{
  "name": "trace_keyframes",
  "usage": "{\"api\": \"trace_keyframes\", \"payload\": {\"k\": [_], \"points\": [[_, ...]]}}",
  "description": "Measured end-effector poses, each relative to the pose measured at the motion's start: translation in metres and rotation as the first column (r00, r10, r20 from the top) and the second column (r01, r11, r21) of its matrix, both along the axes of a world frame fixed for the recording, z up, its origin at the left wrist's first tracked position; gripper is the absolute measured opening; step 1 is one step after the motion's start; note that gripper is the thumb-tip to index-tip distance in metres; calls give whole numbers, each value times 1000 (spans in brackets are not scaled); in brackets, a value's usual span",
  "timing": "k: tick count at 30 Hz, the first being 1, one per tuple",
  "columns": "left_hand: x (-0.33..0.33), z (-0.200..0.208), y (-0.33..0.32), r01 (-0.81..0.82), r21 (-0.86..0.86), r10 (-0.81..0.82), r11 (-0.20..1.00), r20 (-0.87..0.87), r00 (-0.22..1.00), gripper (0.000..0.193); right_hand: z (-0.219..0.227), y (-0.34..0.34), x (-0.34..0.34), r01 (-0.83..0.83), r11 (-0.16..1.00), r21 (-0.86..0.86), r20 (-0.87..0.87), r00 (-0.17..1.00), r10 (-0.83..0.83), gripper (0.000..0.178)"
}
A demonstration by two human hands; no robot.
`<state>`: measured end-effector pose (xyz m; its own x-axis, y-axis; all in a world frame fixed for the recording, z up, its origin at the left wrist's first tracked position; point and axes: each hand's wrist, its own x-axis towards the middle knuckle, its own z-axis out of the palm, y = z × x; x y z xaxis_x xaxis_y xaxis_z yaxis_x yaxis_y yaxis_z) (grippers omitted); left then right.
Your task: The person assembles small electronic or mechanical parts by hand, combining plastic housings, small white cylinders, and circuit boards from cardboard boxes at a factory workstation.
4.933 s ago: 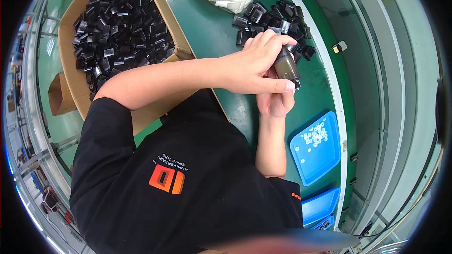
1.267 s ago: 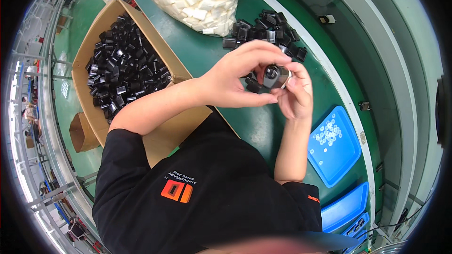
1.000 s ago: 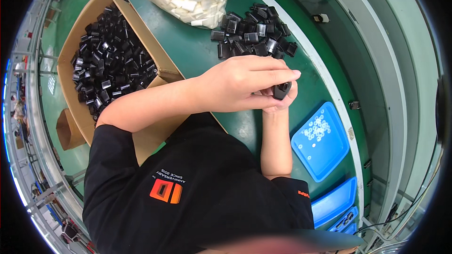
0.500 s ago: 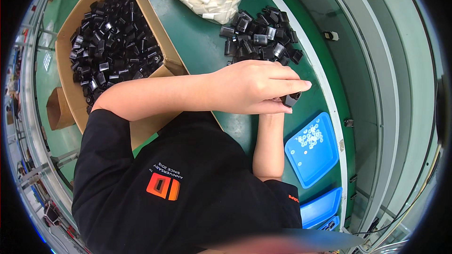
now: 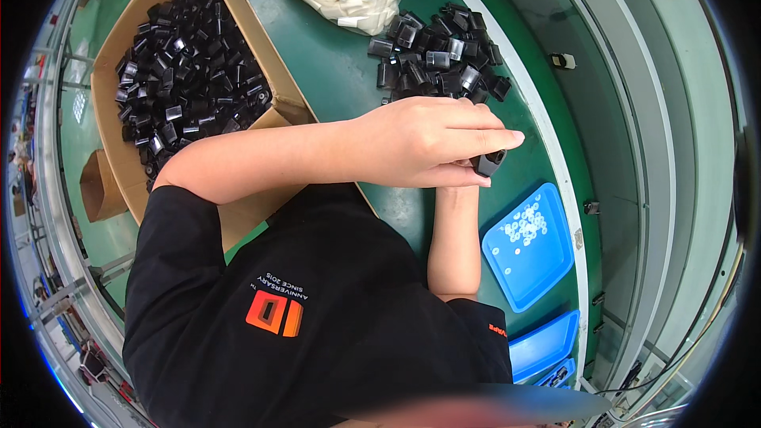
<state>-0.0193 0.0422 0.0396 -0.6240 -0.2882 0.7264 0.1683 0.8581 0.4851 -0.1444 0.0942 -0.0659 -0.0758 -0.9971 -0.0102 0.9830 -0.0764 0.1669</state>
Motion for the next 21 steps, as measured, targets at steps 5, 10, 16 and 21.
{"api": "trace_keyframes", "payload": {"k": [5, 10, 16, 21], "points": [[-1, 0, -2, 5, -3, -5, 1000, 18, 1000, 52, 5, -9, -12, -117, 937, -328, -391, 920, -23, 26], [2, 2, -3, 17, 68, -21, 998, 55, 998, 51, 22, -8, -12, -125, 933, -336, -449, 892, -42, 20], [0, -3, -4, 46, 72, -48, 996, 32, 998, 51, 10, -10, -19, -124, 931, -343, -462, 886, -52, 21], [-1, -4, -2, 34, 40, -35, 999, 15, 999, 55, 18, 3, 6, 18, 993, -113, -23, 1000, -20, 24]]}}
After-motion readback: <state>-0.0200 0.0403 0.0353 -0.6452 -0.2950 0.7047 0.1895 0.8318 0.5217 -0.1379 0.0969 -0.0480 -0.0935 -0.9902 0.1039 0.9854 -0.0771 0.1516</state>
